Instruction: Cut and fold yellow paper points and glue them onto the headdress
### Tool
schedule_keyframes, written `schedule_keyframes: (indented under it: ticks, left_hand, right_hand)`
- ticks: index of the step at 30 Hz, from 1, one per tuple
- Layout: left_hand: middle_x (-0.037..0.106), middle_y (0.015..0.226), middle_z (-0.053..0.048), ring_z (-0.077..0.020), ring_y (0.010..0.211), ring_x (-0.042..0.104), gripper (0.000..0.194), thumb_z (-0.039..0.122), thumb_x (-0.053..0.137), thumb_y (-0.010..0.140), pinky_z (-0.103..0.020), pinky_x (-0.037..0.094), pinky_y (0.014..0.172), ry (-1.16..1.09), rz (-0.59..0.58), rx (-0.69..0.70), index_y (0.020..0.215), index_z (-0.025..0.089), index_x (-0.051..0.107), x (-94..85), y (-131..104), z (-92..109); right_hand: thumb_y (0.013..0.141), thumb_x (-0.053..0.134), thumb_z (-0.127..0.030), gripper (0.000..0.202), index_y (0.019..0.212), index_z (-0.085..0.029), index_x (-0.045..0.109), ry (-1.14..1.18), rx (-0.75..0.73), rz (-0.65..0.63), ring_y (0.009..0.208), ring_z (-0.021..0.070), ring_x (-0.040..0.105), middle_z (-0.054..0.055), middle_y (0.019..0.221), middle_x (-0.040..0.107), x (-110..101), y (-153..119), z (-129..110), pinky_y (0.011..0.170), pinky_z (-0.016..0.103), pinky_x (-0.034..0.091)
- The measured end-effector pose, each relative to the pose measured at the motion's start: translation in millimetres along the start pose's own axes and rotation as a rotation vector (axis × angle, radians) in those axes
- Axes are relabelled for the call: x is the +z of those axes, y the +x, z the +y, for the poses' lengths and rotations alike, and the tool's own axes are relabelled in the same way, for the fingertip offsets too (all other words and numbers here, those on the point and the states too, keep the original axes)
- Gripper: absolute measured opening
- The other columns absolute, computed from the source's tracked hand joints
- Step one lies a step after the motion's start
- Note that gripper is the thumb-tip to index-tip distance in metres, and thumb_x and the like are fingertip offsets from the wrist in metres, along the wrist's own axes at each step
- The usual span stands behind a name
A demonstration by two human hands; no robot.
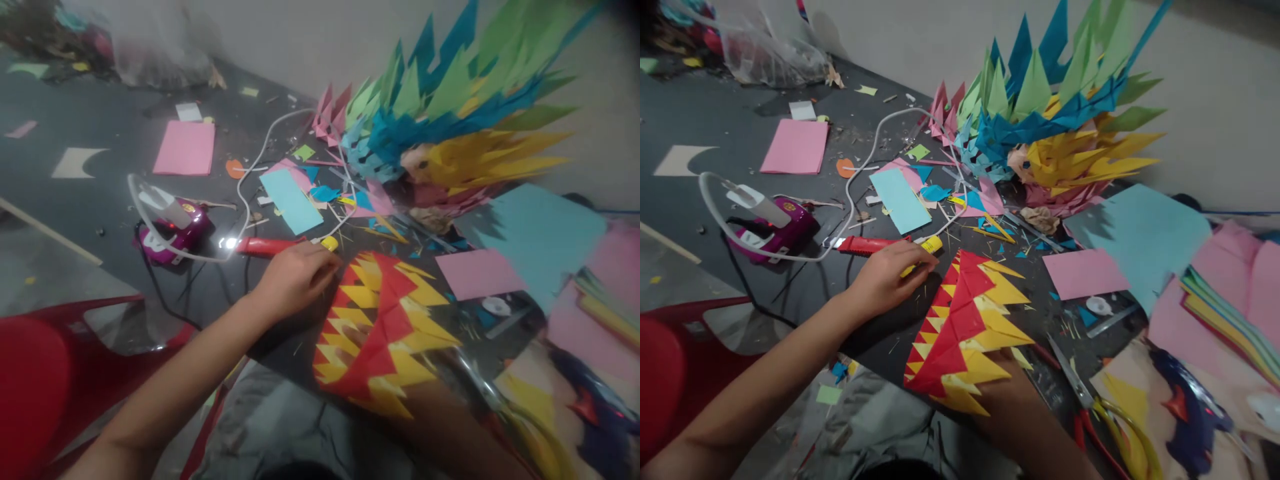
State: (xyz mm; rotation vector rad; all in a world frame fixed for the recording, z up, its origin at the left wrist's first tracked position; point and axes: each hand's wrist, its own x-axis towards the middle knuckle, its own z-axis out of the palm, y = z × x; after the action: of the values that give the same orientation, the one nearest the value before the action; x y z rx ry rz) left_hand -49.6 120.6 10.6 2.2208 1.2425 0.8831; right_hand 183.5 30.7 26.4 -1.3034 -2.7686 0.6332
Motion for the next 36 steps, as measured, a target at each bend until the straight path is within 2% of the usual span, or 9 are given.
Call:
schedule_keyframes:
  ticks: [4,6,8,11,15,19,23,26,36]
  left_hand:
    - [0.065,0.091,-0.005,-0.0156,0.085,0.06,0.019,0.025,0.046,0.088,-0.028,0.047,0.075,0.014,-0.165,-0.073,0.094,0.017,0.063,-4.1,-23,19]
    - [0.065,0.089,-0.003,-0.0149,0.084,0.06,0.02,0.029,0.048,0.087,-0.026,0.047,0.074,-0.013,-0.29,-0.094,0.091,0.019,0.065,-0.2,-38,25]
    - [0.065,0.089,-0.002,-0.0149,0.082,0.06,0.02,0.034,0.052,0.085,-0.026,0.046,0.072,-0.012,-0.333,-0.102,0.089,0.021,0.067,6.4,-49,28]
    - [0.065,0.086,-0.002,-0.0154,0.08,0.06,0.018,0.033,0.056,0.083,-0.028,0.045,0.072,0.006,-0.307,-0.134,0.085,0.021,0.068,14.9,-57,31]
    - [0.065,0.082,-0.002,-0.0152,0.077,0.059,0.013,0.026,0.057,0.08,-0.027,0.044,0.072,-0.022,-0.251,-0.218,0.082,0.02,0.069,18.2,-56,35]
    - [0.066,0.08,-0.003,-0.0146,0.074,0.059,0.012,0.017,0.058,0.075,-0.025,0.043,0.069,-0.064,-0.212,-0.245,0.079,0.017,0.069,20.3,-55,36]
    - [0.065,0.071,-0.003,-0.0131,0.063,0.056,0.012,0.018,0.058,0.072,-0.022,0.04,0.058,-0.084,-0.213,-0.308,0.075,0.015,0.069,22.3,-56,36]
    - [0.063,0.067,-0.002,-0.0119,0.06,0.054,0.011,0.016,0.058,0.071,-0.021,0.038,0.057,-0.129,-0.21,-0.333,0.072,0.014,0.068,21.9,-57,38]
    - [0.059,0.064,0.001,-0.0098,0.056,0.049,0.019,0.011,0.052,0.069,-0.019,0.036,0.053,-0.118,-0.185,-0.384,0.081,0.011,0.068,21.4,-56,37]
  right_hand:
    - [0.071,0.046,-0.018,0.032,0.082,-0.035,0.07,0.037,0.038,0.056,0.091,0.0212,0.063,0.0,0.08,0.071,19,-15,-11,0.087,0.037,0.046]
    - [0.073,0.046,-0.018,0.034,0.09,-0.036,0.07,0.063,0.033,0.075,0.094,0.0215,0.062,0.0,0.089,0.071,27,-19,-13,0.087,0.038,0.046]
    - [0.076,0.044,-0.018,0.038,0.098,-0.037,0.067,0.08,-0.028,0.111,0.099,0.0216,0.061,-0.001,0.099,0.07,30,-19,-14,0.089,0.04,0.046]
    - [0.079,0.045,-0.019,0.036,0.105,-0.034,0.065,0.064,-0.059,0.109,0.106,0.0226,0.058,0.0,0.111,0.065,23,-13,-19,0.087,0.038,0.048]
    - [0.08,0.049,-0.021,0.033,0.108,-0.029,0.064,0.073,0.03,-0.033,0.111,0.021,0.055,0.001,0.115,0.063,13,-7,-26,0.091,0.035,0.046]
    - [0.08,0.047,-0.017,0.033,0.104,-0.029,0.066,0.079,0.021,0.003,0.106,0.0206,0.058,0.001,0.108,0.067,20,-11,-23,0.096,0.037,0.04]
    - [0.078,0.049,-0.02,0.026,0.095,-0.025,0.068,0.084,0.031,0.077,0.103,0.0217,0.058,0.004,0.097,0.069,32,-15,-20,0.097,0.037,0.037]
    - [0.079,0.048,-0.021,0.023,0.091,-0.023,0.068,0.084,0.06,0.12,0.101,0.0217,0.057,0.006,0.095,0.069,34,-16,-22,0.098,0.037,0.034]
    - [0.077,0.05,-0.015,0.019,0.081,-0.02,0.067,0.015,0.061,0.076,0.092,0.0198,0.058,0.005,0.087,0.068,27,-16,-26,0.098,0.038,0.025]
